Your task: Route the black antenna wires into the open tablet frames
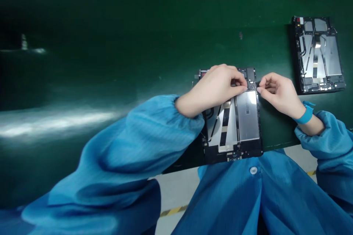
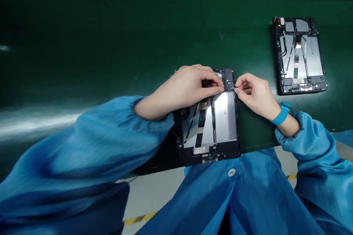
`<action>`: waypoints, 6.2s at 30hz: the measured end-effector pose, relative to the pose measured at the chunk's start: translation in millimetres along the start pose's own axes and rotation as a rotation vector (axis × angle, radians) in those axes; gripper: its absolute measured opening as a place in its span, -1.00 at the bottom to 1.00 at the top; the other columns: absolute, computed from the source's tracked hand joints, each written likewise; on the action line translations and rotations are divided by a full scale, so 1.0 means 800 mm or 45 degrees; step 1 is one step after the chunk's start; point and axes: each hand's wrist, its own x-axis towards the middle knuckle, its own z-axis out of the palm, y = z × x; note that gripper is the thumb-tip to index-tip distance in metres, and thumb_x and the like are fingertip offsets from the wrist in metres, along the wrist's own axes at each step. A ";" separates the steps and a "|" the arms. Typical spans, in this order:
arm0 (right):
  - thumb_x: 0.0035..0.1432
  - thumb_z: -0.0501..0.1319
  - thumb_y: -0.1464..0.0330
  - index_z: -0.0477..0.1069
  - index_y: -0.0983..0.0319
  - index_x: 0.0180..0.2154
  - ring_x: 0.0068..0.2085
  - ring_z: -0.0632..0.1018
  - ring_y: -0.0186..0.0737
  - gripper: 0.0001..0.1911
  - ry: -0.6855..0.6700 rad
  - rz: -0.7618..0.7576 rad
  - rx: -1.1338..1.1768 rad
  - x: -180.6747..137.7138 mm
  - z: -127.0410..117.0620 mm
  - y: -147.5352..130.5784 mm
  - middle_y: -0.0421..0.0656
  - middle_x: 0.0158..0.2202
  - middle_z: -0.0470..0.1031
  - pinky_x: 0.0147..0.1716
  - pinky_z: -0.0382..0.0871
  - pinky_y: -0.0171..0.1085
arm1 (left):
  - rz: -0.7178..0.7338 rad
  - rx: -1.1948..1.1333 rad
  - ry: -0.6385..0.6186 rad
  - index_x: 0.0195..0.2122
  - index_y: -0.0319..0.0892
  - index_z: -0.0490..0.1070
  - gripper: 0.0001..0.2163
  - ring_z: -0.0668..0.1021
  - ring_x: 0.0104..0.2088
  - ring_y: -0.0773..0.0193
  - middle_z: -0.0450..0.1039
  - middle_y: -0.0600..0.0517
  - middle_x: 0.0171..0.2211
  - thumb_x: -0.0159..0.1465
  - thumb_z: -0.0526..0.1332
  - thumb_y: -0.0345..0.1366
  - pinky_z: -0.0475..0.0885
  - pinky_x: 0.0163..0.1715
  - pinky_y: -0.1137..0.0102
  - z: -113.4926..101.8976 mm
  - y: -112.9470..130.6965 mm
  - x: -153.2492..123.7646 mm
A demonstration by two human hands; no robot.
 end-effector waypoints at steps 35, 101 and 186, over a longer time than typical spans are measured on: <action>0.06 0.37 0.40 0.44 0.18 -0.27 -0.40 0.44 -0.36 -0.82 -0.046 -0.082 -0.038 0.036 0.008 -0.004 -0.31 -0.42 0.40 -0.40 0.33 -0.32 | -0.125 0.014 0.278 -0.27 -0.23 0.65 -0.83 0.60 -0.15 0.06 0.60 -0.10 -0.25 0.35 0.25 -0.34 0.48 -0.09 0.21 0.034 0.000 0.000; 0.22 0.19 0.47 0.49 0.20 -0.30 -0.32 0.49 -0.26 -0.88 -0.482 -0.354 -0.448 0.005 0.091 -0.096 -0.20 -0.35 0.54 -0.19 0.35 -0.24 | -0.734 -0.549 0.145 -0.46 -0.09 0.42 -0.90 0.51 -0.61 0.24 0.51 0.09 -0.60 0.14 0.21 -0.21 0.39 -0.53 0.40 0.025 -0.017 -0.166; 0.44 0.11 0.53 0.46 0.22 -0.11 -0.10 0.48 -0.13 -0.82 -0.778 -0.797 -0.540 0.076 0.133 -0.041 -0.13 -0.16 0.52 -0.06 0.26 -0.17 | -0.595 -0.777 0.511 -0.41 -0.06 0.16 -0.78 0.24 -0.56 0.37 0.19 0.20 -0.55 0.18 0.27 -0.34 0.14 -0.53 0.41 0.038 -0.047 -0.145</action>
